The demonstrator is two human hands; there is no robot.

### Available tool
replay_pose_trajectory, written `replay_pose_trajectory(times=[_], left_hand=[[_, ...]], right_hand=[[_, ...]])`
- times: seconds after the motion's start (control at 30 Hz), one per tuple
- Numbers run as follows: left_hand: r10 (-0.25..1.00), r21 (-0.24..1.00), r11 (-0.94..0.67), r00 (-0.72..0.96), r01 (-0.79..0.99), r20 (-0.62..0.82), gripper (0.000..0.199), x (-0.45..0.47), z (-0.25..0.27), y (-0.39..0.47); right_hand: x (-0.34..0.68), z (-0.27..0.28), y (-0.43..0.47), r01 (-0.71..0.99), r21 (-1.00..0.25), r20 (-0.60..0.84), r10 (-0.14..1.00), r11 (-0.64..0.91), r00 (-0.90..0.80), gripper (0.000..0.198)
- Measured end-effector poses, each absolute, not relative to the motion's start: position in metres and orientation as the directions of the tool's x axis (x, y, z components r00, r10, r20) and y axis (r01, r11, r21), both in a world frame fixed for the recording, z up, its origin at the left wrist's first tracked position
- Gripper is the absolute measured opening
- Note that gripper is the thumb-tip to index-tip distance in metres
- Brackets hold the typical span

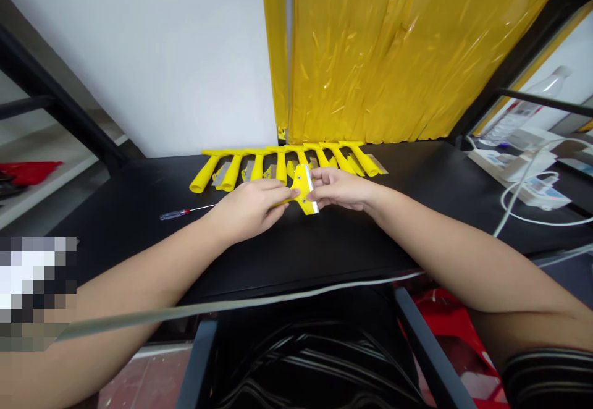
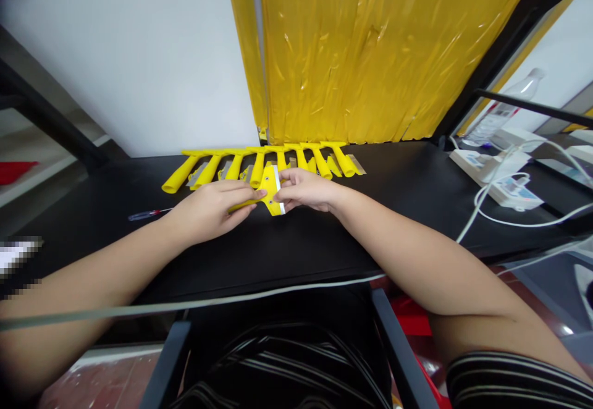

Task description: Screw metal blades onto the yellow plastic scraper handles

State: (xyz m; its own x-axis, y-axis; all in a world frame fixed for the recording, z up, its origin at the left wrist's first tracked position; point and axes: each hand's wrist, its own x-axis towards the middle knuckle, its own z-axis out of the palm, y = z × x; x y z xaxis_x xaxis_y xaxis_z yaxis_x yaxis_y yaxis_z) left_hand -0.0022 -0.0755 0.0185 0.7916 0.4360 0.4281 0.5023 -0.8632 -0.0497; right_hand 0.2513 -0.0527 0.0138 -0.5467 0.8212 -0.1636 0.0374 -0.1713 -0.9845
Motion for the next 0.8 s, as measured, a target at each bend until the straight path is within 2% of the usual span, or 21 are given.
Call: replay_pose_trajectory(times=[0.47, 0.67, 0.8], left_hand=[[0.483, -0.039, -0.841, 0.78, 0.54, 0.398, 0.032, -0.002, 0.016, -0.075], [0.524, 0.016, -0.824, 0.751, 0.567, 0.403, 0.031, -0.003, 0.014, -0.074], [0.536, 0.025, -0.817, 0.744, 0.575, 0.398, 0.03, -0.004, 0.015, -0.074]], right_hand=[[0.24, 0.005, -0.057, 0.022, -0.995, -0.093, 0.874, -0.094, -0.478, 0.047], [0.246, 0.0, -0.055, 0.049, -0.99, 0.094, 0.888, 0.13, -0.449, 0.057], [0.25, 0.002, -0.056, 0.125, -0.959, 0.149, 0.827, 0.254, -0.542, 0.037]])
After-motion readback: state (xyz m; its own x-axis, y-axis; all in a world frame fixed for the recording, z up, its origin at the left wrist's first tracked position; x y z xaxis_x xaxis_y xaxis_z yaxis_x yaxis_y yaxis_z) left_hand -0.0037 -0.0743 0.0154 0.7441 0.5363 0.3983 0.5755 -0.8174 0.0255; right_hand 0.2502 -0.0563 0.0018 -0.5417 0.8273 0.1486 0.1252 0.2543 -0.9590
